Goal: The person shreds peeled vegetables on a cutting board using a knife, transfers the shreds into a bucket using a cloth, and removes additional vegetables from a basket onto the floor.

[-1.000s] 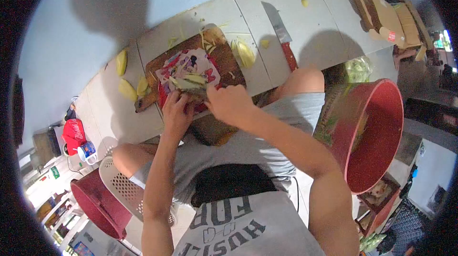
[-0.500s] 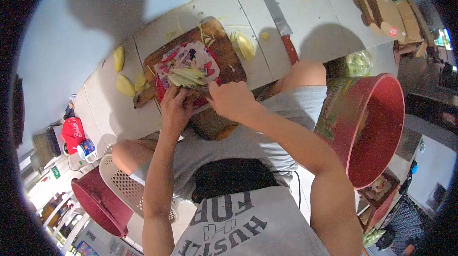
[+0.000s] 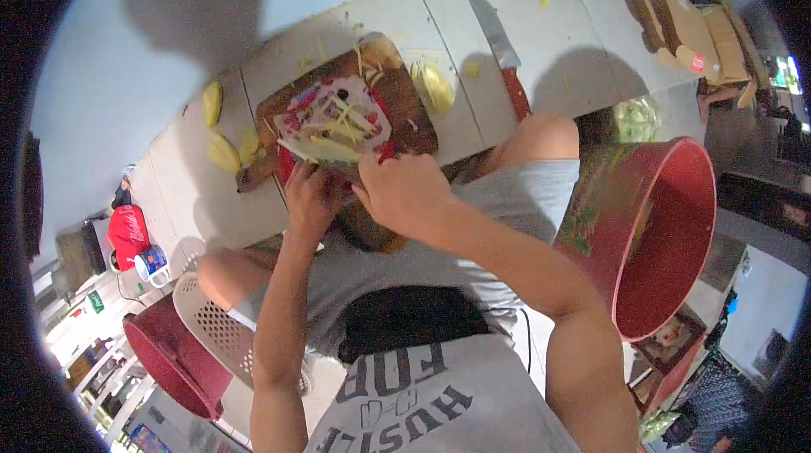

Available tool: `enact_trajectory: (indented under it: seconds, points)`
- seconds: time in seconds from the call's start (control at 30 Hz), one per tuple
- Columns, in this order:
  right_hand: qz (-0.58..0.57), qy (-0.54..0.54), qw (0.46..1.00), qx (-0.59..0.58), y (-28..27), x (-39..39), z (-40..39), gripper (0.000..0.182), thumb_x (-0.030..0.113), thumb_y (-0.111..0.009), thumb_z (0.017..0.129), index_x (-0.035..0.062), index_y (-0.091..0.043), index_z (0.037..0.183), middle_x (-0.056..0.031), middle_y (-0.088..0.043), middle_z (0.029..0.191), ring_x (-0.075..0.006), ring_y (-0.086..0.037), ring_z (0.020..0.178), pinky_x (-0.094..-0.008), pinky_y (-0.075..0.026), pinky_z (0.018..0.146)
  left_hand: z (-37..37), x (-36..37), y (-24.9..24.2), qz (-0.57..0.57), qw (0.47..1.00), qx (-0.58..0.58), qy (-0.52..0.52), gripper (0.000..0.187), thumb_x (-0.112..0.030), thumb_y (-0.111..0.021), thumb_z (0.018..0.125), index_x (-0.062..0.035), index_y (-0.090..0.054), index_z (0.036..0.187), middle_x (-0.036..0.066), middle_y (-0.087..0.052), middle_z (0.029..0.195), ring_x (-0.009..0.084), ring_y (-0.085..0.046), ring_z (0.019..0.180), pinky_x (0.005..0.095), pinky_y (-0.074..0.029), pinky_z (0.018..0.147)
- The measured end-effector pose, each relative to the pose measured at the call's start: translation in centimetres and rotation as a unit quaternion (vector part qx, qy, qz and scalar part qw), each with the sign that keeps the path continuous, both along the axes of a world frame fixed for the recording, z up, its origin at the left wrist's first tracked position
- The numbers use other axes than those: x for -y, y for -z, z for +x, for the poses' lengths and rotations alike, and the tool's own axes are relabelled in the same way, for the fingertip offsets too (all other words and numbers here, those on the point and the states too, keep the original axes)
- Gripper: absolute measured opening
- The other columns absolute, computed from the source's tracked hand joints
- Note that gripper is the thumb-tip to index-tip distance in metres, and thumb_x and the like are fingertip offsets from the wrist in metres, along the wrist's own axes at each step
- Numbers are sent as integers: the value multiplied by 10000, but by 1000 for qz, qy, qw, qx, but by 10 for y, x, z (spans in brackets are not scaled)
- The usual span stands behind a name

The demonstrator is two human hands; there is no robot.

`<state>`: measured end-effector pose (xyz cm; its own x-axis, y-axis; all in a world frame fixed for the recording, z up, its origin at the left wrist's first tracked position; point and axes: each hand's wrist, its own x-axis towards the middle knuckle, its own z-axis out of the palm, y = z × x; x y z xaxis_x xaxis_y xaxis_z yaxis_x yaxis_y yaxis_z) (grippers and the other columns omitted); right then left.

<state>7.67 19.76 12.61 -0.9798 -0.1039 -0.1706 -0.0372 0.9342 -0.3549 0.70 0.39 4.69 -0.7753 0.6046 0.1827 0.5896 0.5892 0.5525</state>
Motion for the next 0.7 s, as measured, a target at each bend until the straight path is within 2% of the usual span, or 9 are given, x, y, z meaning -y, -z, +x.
enact_trajectory:
  seconds: [0.07, 0.3, 0.37, 0.5, 0.63, 0.7]
  points:
    - [-16, 8, 999, 29, 26, -2, 4, 338, 364, -598, 957, 30, -544, 978, -176, -672, 674, -374, -703, 664, -487, -553, 587, 5, 0, -1, -6, 1000, 12, 0, 278, -13, -732, 715, -19, -691, 991, 182, -644, 1088, 412, -606, 1101, 475, -524, 891]
    - [-13, 2, 999, 53, -1, 2, -1, 331, 355, -592, 958, 29, -543, 987, -177, -670, 669, -388, -695, 644, -495, -551, 585, 1, 2, 6, -2, 1000, -3, 8, 297, -21, -737, 710, -7, -689, 1002, 180, -644, 1093, 417, -612, 1084, 474, -527, 893]
    - [-18, 8, 998, 52, 25, -2, 3, 332, 356, -594, 957, 29, -544, 988, -178, -670, 670, -388, -695, 645, -497, -551, 585, 4, 3, 4, -12, 1000, -3, 5, 297, -17, -736, 707, -7, -689, 999, 177, -645, 1082, 413, -615, 1065, 474, -526, 884]
    - [-17, 1, 999, 30, 6, 2, 0, 337, 363, -595, 955, 31, -543, 990, -177, -671, 668, -386, -696, 645, -500, -549, 584, 0, 2, 7, 12, 1000, -25, 9, 298, -9, -729, 703, -14, -691, 999, 164, -647, 1053, 403, -618, 1007, 474, -522, 845]
    - [-12, 8, 999, 46, 14, 4, 5, 334, 364, -588, 959, 35, -543, 990, -178, -671, 668, -387, -697, 646, -501, -550, 583, 6, 3, 6, 2, 1000, -17, -6, 293, -11, -731, 703, -20, -696, 994, 153, -646, 1038, 392, -615, 976, 469, -518, 820]
    - [-17, 18, 998, 60, 24, 0, -2, 338, 369, -588, 959, 36, -545, 1000, -174, -670, 668, -387, -695, 643, -502, -548, 578, 2, 1, 4, -2, 1000, -27, -13, 240, -78, -754, 721, -27, -703, 949, 154, -658, 996, 380, -630, 951, 468, -524, 811]
